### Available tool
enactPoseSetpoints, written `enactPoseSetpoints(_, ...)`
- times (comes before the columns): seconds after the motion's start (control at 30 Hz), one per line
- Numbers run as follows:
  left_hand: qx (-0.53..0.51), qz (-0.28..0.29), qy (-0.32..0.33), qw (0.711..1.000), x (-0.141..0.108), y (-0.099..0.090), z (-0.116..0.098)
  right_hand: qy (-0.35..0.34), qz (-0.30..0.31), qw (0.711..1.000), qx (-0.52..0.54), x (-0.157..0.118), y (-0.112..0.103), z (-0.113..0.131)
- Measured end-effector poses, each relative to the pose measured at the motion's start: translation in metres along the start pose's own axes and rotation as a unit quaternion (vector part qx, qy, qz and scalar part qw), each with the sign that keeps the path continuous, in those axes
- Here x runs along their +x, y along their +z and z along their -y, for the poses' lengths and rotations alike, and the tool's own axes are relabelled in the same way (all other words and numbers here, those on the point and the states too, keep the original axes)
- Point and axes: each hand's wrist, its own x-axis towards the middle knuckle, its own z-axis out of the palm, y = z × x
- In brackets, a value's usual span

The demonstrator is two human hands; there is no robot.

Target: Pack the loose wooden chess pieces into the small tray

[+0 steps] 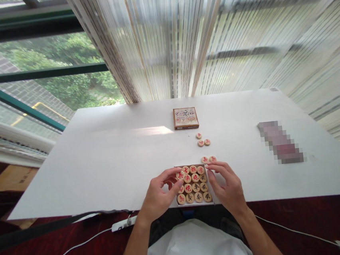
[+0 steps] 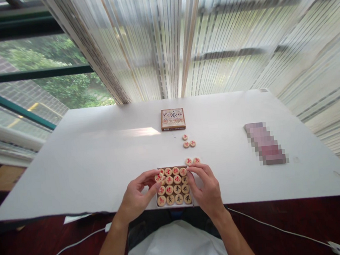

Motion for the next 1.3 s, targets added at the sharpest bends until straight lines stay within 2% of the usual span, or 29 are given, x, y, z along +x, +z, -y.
enactPoseSetpoints(0.1, 0.019, -0.003, 0.01, 1.0, -0.002, 0.0, -0.001, -0.016, 0.0, 1.0, 0.02, -0.001, -0.002, 0.013)
enactPoseSetpoints(0.27, 0.028, 0.011, 0.025, 0.999, -0.003, 0.004, -0.005, 0.003, 0.058, 0.994, 0.089, 0.002, 0.001, 0.038)
enactPoseSetpoints(0.43, 0.038, 0.033, 0.041, 0.998, -0.002, 0.01, -0.007, 0.016, 0.09, 0.987, 0.133, 0.008, 0.006, 0.049)
enactPoseSetpoints(0.93, 0.038, 0.024, 0.02, 0.999, 0.0, 0.01, -0.003, 0.068, 0.135, 0.976, 0.156, 0.004, 0.006, 0.042)
enactPoseSetpoints(1.3, 0.074, 0.027, 0.041, 0.996, -0.001, 0.012, -0.001, 0.093, 0.142, 0.972, 0.161, 0.0, 0.006, 0.037)
